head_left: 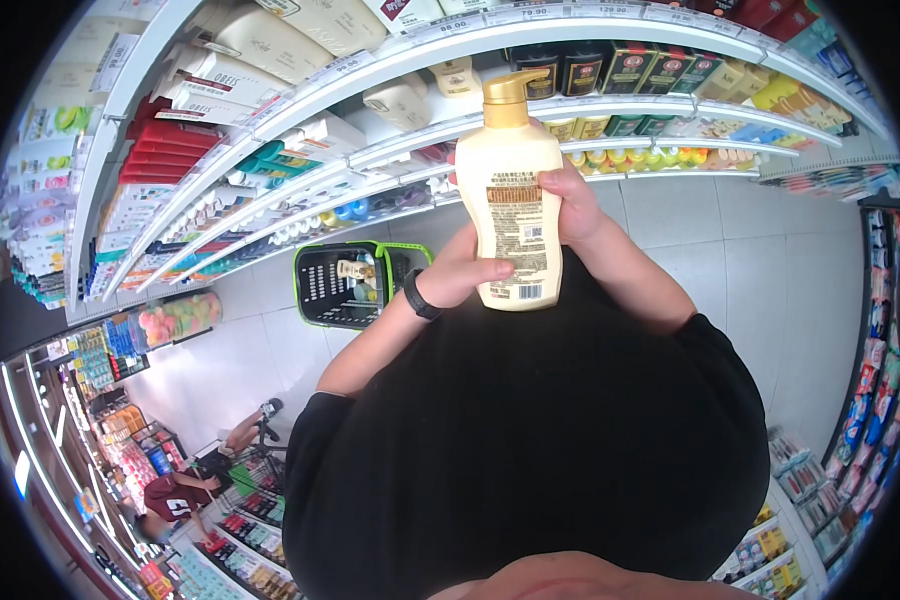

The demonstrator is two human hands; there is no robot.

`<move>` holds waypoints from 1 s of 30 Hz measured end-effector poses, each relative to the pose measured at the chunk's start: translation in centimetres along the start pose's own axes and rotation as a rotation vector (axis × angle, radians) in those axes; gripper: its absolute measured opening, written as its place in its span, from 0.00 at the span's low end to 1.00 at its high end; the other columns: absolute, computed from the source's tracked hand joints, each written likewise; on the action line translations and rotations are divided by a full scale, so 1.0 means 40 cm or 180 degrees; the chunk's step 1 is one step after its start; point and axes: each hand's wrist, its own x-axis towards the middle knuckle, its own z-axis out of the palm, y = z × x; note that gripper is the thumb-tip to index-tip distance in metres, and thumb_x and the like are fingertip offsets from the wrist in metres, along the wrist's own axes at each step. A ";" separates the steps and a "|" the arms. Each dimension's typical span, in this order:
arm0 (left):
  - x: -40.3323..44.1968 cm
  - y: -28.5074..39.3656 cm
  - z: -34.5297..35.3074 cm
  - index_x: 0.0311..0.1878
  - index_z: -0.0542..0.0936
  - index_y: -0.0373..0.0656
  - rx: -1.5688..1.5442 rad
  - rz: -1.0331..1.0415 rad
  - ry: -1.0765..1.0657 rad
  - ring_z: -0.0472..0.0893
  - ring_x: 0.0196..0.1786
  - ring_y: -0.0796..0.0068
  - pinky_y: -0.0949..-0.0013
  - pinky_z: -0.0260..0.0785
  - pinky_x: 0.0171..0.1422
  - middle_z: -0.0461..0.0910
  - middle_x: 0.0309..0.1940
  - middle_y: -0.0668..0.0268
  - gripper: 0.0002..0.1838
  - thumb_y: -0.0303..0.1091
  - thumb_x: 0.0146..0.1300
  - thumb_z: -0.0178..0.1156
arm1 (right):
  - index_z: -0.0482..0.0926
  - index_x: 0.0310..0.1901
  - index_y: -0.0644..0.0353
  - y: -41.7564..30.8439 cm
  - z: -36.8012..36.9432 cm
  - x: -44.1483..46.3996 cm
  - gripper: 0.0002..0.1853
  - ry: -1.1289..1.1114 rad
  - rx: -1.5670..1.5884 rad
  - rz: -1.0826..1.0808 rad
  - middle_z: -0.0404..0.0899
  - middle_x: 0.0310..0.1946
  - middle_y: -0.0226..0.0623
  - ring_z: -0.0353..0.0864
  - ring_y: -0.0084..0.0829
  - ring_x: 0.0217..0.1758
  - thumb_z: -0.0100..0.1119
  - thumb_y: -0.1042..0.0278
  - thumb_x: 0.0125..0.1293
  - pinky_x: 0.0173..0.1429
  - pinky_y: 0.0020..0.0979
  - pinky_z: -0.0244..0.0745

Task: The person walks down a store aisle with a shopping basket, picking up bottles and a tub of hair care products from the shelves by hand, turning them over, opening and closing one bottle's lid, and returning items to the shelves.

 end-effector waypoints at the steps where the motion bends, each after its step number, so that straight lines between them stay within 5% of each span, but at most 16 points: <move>1: 0.001 -0.002 -0.001 0.69 0.60 0.36 -0.0046 -0.0014 0.0002 0.74 0.63 0.68 0.62 0.67 0.68 0.73 0.61 0.60 0.42 0.38 0.55 0.70 | 0.53 0.71 0.65 0.001 -0.001 -0.002 0.43 0.0006 0.0003 0.0001 0.66 0.64 0.59 0.72 0.53 0.65 0.58 0.51 0.59 0.65 0.47 0.72; 27: 0.003 0.002 0.002 0.71 0.57 0.35 -0.0116 -0.0001 0.0017 0.72 0.64 0.66 0.62 0.65 0.69 0.70 0.63 0.58 0.45 0.42 0.56 0.69 | 0.52 0.71 0.62 0.007 -0.012 0.006 0.41 -0.0026 0.0166 0.0072 0.66 0.63 0.59 0.72 0.50 0.64 0.55 0.52 0.61 0.65 0.45 0.72; 30: 0.002 -0.007 0.002 0.68 0.62 0.33 -0.0112 0.0181 0.0022 0.77 0.61 0.67 0.64 0.69 0.65 0.74 0.60 0.57 0.39 0.40 0.57 0.68 | 0.52 0.71 0.62 0.004 -0.004 0.002 0.41 0.0031 0.0147 0.0062 0.66 0.63 0.59 0.72 0.50 0.64 0.55 0.52 0.61 0.65 0.45 0.72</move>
